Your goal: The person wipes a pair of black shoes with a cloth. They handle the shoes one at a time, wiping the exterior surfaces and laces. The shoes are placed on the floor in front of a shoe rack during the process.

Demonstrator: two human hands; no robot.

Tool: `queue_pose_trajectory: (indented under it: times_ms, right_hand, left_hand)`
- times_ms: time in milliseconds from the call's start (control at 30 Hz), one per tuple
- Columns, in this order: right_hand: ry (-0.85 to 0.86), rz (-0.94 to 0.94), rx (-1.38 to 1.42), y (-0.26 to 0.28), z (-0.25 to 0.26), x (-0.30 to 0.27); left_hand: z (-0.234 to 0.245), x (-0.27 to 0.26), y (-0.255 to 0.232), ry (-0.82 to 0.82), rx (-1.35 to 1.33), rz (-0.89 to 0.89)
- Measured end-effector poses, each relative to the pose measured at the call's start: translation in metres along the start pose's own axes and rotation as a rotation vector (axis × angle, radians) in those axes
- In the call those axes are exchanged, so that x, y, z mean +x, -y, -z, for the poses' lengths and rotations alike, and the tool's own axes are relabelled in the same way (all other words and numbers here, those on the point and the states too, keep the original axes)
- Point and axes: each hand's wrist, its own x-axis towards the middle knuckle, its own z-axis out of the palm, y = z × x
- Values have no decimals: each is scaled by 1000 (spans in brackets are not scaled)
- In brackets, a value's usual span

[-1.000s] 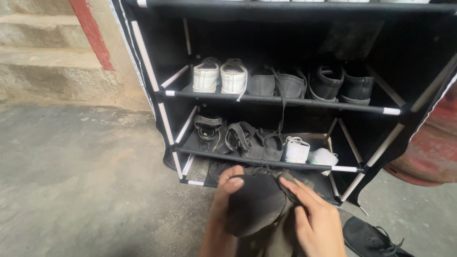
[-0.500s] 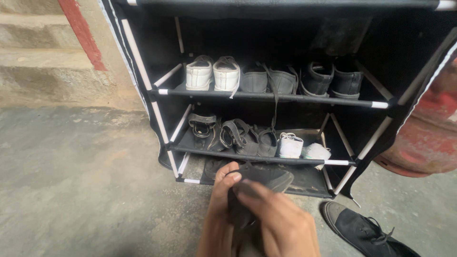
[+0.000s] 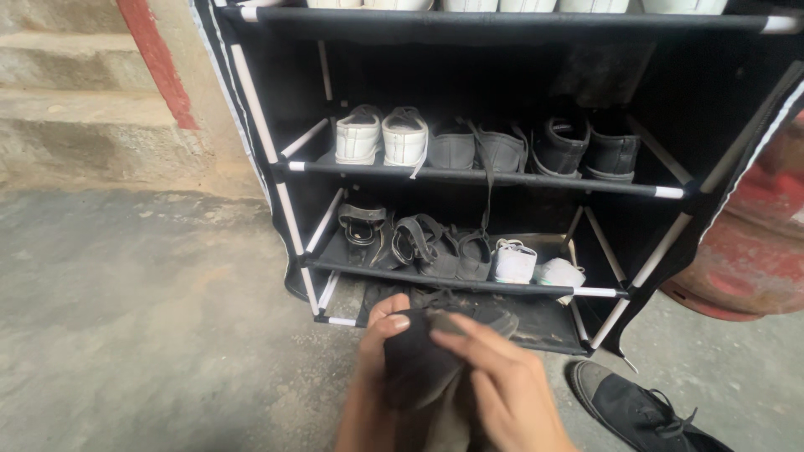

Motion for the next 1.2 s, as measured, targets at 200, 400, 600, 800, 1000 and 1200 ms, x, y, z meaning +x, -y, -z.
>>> queue_pose_trajectory:
  times_ms: [200, 400, 600, 800, 1000, 1200]
  right_hand:
    - [-4, -96, -13, -23, 6, -1]
    - [66, -237, 78, -26, -7, -6]
    - [409, -669, -39, -83, -14, -22]
    - [416, -359, 598, -202, -61, -74]
    - [383, -505, 300, -160, -39, -42]
    - [151, -593, -15, -134, -31, -1]
  left_hand:
    - [42, 41, 25, 471, 231, -172]
    - [51, 49, 17, 320, 365, -49]
    - [20, 32, 42, 380, 1161, -8]
    - [0, 27, 25, 709, 1700, 323]
    - [5, 32, 27, 694, 1967, -404]
    - [17, 49, 47, 493, 1897, -578]
